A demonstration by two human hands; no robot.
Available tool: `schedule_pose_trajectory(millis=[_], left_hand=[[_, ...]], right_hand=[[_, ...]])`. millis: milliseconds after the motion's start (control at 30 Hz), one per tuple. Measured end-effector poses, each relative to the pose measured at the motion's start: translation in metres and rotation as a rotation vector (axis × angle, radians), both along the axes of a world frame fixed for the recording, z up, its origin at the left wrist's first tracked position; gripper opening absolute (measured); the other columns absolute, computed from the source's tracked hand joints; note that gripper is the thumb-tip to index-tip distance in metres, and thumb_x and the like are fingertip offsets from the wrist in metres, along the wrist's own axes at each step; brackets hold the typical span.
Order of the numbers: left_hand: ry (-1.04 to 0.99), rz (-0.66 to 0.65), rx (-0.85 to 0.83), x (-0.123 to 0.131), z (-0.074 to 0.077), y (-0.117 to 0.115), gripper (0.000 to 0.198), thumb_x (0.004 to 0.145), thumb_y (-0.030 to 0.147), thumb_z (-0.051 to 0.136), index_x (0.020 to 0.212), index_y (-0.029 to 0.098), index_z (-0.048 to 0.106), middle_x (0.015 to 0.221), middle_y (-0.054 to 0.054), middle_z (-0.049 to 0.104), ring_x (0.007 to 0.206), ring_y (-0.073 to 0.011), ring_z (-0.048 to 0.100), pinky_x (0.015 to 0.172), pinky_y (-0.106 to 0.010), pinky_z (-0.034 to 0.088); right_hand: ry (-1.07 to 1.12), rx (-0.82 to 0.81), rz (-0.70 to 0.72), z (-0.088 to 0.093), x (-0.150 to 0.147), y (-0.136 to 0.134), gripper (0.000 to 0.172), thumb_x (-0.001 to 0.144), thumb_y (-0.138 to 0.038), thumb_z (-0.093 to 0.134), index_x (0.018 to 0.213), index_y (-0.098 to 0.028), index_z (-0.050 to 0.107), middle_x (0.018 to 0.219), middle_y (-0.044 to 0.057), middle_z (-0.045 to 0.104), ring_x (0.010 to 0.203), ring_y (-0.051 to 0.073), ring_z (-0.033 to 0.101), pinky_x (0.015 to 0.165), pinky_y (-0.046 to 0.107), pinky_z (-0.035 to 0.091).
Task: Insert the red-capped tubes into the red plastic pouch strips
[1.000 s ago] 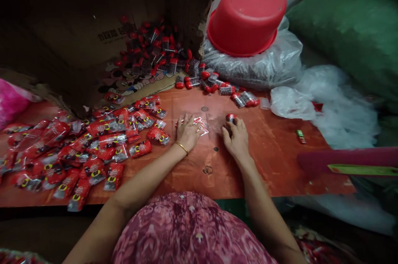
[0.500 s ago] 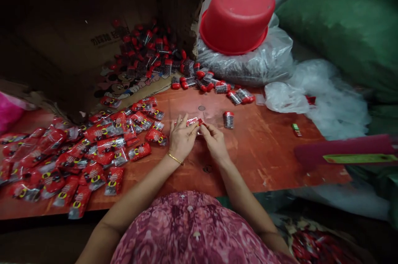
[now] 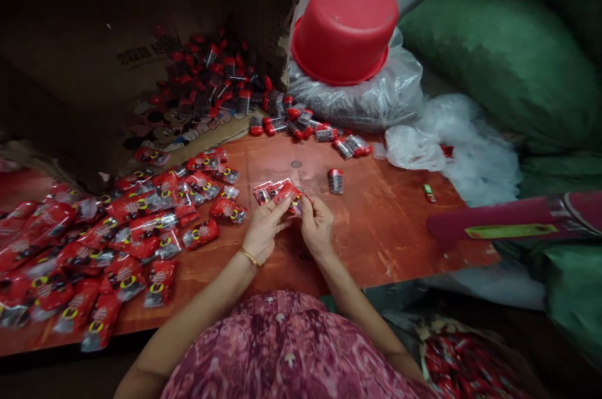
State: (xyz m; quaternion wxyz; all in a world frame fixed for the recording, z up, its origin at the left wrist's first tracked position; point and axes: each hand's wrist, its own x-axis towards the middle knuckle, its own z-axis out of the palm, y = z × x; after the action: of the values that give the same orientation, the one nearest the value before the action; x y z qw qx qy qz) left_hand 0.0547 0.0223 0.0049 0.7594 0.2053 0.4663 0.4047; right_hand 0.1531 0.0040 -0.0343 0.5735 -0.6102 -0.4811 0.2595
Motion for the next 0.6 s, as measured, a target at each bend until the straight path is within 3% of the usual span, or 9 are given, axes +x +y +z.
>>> schedule_pose_trajectory(millis=[100,233,300,400,467,600], left_hand=[[-0.014,0.045,-0.032,0.002,-0.002,0.002,0.035,0.046,0.037,0.082,0.064,0.013,0.064,0.063,0.001,0.065,0.06,-0.0083,0.058,0.062,-0.021,0.046],[0.023,0.098,-0.043,0.0,-0.004,0.01,0.036,0.044,0.038,0.083,0.058,0.012,0.061,0.056,0.002,0.063,0.054,-0.007,0.056,0.059,-0.019,0.044],[0.055,0.11,-0.056,-0.003,-0.005,0.014,0.036,0.046,0.039,0.082,0.06,0.013,0.062,0.057,0.001,0.064,0.054,-0.007,0.057,0.057,-0.018,0.043],[0.067,0.119,-0.05,-0.007,-0.006,0.018,0.037,0.045,0.04,0.082,0.061,0.013,0.062,0.058,0.002,0.064,0.054,-0.0065,0.058,0.057,-0.017,0.043],[0.041,0.12,-0.05,-0.007,-0.005,0.019,0.038,0.043,0.04,0.083,0.061,0.014,0.061,0.058,0.003,0.064,0.054,-0.0065,0.058,0.057,-0.017,0.043],[-0.028,0.116,-0.092,-0.008,-0.003,0.019,0.037,0.043,0.037,0.084,0.064,0.015,0.063,0.061,0.003,0.067,0.055,-0.0066,0.059,0.056,-0.017,0.043]], right_hand=[[-0.038,0.007,0.022,-0.005,-0.002,-0.001,0.026,0.085,-0.034,0.044,0.067,-0.02,0.055,0.06,-0.002,0.052,0.058,0.012,0.047,0.057,0.024,0.039],[-0.163,-0.079,0.096,-0.006,0.015,0.002,0.037,0.09,-0.04,0.033,0.066,-0.02,0.053,0.061,0.0,0.053,0.058,0.013,0.048,0.058,0.026,0.04],[-0.337,-0.165,0.031,-0.004,0.035,0.011,0.04,0.09,-0.044,0.03,0.072,-0.02,0.056,0.069,0.004,0.058,0.065,0.017,0.052,0.065,0.03,0.042],[-0.657,-0.378,-0.236,-0.003,0.07,0.028,0.04,0.082,-0.051,0.044,0.09,-0.014,0.059,0.092,0.016,0.061,0.084,0.028,0.054,0.075,0.042,0.041],[-0.789,-0.497,-0.335,-0.007,0.088,0.038,0.043,0.078,-0.05,0.052,0.093,-0.011,0.059,0.1,0.023,0.058,0.091,0.034,0.052,0.075,0.047,0.04],[-0.786,-0.515,-0.253,-0.019,0.1,0.037,0.029,0.077,-0.04,0.052,0.084,-0.012,0.058,0.092,0.021,0.06,0.09,0.032,0.052,0.075,0.046,0.041]])
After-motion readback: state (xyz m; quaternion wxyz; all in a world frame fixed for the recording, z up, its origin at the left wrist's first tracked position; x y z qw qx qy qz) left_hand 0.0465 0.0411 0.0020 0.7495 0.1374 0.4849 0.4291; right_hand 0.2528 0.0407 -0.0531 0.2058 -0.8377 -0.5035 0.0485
